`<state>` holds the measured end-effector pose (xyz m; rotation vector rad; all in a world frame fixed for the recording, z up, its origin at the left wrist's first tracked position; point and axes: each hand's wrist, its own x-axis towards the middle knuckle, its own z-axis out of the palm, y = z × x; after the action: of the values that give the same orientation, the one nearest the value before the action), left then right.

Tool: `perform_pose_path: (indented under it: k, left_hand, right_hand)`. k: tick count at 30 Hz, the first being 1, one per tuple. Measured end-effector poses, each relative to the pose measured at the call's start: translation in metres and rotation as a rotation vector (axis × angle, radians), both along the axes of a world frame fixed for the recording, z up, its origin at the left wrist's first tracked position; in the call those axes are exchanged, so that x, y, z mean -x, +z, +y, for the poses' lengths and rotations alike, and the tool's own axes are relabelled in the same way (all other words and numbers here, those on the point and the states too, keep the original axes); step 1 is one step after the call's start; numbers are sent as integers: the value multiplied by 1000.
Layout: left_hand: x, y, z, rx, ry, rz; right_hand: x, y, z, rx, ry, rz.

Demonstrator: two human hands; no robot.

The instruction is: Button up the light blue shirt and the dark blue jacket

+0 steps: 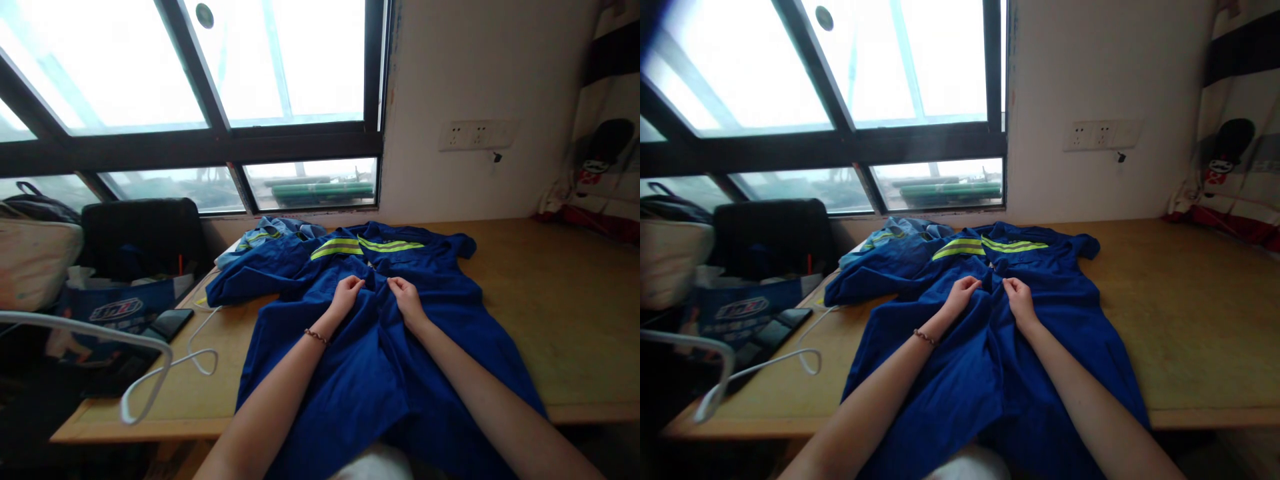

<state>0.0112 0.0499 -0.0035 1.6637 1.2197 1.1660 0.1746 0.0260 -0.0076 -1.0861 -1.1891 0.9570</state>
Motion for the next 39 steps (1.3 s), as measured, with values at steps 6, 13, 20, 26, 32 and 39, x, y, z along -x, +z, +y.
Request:
perform_pose_path:
  k: [6,13,20,26,32,39]
  left_hand:
    - [39,18,8,-151,482,436]
    - [11,51,-46,-328,403,696]
    - [-28,8,-71,82,-139,444]
    - [-28,-4,-29,141,-314,-13]
    - [-20,10,-16,104,-336,-171]
    - [-16,15,-25,358,-328,-328]
  right_hand:
    - [-12,6,2,-25,-215,-73]
    - [-13,2,6,105,-217,-103]
    - [-16,3,11,164,-245,34]
    - [-10,47,-24,-193,-178,-12]
    - [2,44,-45,-333,147,-406]
    - [-19,11,-11,-132,103,-267]
